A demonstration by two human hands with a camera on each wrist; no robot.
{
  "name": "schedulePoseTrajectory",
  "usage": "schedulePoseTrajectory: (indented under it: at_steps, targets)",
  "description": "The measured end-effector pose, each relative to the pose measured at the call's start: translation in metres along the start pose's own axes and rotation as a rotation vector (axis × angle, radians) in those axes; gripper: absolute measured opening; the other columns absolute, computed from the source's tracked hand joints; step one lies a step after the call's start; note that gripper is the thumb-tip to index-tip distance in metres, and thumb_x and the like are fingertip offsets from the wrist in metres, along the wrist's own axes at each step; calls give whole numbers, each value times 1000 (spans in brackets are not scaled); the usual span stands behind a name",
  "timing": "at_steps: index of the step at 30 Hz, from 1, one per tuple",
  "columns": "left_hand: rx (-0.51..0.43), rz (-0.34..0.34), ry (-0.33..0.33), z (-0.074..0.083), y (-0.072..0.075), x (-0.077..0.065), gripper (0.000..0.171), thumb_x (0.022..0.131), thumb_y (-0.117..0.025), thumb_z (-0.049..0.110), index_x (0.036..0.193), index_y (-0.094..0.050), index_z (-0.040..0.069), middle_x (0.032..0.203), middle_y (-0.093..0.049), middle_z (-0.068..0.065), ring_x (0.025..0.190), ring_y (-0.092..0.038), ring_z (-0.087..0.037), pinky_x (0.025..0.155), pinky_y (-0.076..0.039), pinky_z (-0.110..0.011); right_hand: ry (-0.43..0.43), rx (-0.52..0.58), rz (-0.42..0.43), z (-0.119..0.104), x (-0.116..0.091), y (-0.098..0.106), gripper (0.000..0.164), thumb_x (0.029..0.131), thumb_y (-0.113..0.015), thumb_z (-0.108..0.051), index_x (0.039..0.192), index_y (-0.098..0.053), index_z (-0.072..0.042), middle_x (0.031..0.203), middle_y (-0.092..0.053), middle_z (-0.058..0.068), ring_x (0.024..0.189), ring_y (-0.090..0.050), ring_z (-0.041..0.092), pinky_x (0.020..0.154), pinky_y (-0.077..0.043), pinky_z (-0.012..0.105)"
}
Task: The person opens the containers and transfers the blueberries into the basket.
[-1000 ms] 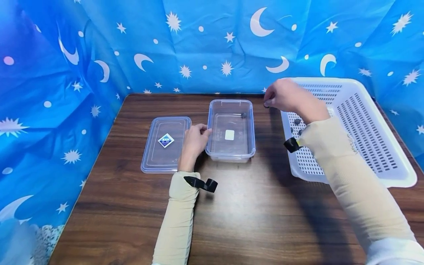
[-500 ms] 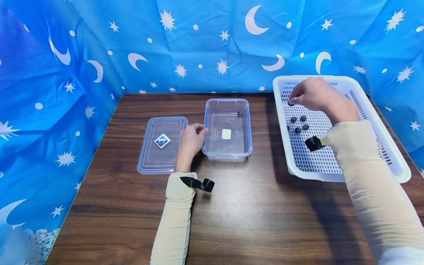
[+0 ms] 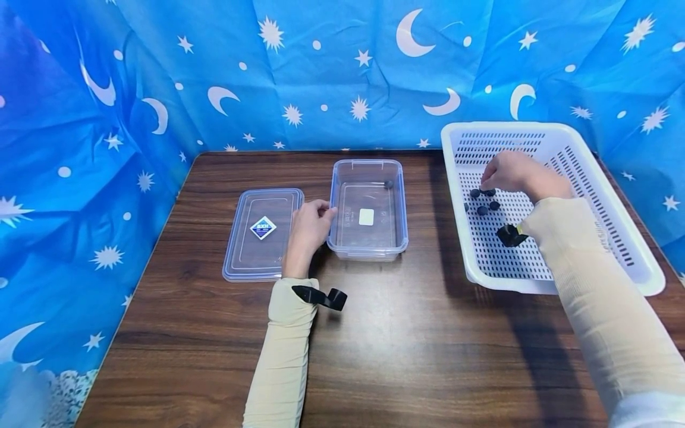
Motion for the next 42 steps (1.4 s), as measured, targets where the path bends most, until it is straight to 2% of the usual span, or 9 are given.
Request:
schedulePoseTrajectory:
  at_steps: [10, 15, 21, 26, 32, 39, 42]
  targets:
    - [7, 0, 11, -1, -1, 0, 29, 97, -57, 25, 116, -66, 7, 98, -67, -8, 90, -58, -22, 81, -47, -36, -19, 7, -7, 10, 8, -11, 28, 88, -65, -12, 109, -65, 6, 114, -60, 30, 102, -51, 41, 87, -41, 58]
    - [-5, 1, 22, 0, -1, 0, 28, 97, -57, 25, 116, -66, 7, 96, -66, -7, 88, -57, -21, 79, -47, -36, 1, 1, 0, 8, 7, -7, 27, 88, -63, -12, 108, -66, 6, 112, -60, 30, 98, -51, 39, 82, -42, 53]
    - [6, 8, 14, 0, 0, 0, 28, 97, -57, 25, 115, -67, 7, 96, -67, -7, 89, -58, -22, 81, -46, -36, 27, 1, 7, 4, 5, -1, 30, 90, -61, -14, 112, -64, 6, 118, -57, 33, 103, -51, 42, 84, -41, 55]
    - [8, 3, 19, 0, 0, -1, 28, 97, -57, 26, 116, -67, 8, 95, -66, -7, 88, -57, -22, 80, -46, -36, 53, -7, 26, 0, 2, 5, 30, 91, -59, -14, 113, -63, 6, 117, -58, 34, 101, -52, 42, 82, -42, 54]
    - [18, 11, 19, -1, 1, 0, 29, 96, -57, 26, 116, -67, 8, 96, -67, -7, 89, -58, -22, 81, -47, -36, 94, 1, 65, -18, 1, 14, 30, 94, -55, -15, 114, -63, 5, 115, -59, 31, 98, -51, 39, 79, -42, 49]
    - [27, 7, 1, -1, 1, 0, 29, 96, -58, 26, 117, -67, 8, 97, -68, -7, 93, -59, -23, 84, -47, -37, 212, -12, 164, -52, -2, 24, 28, 93, -55, -12, 111, -66, 6, 109, -64, 27, 99, -55, 38, 88, -42, 53]
    - [27, 11, -3, -1, 1, 1, 29, 96, -58, 25, 116, -67, 7, 97, -69, -7, 93, -59, -24, 85, -46, -37, 240, -25, 198, -70, -3, 25, 26, 93, -55, -11, 108, -67, 5, 105, -66, 26, 96, -55, 36, 86, -43, 52]
Point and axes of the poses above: each hand's wrist, its own x-axis towards the middle knuckle, its own y-axis out of the back of the hand, z = x × y, the point moved 1 cm from there along x, towards the middle knuckle
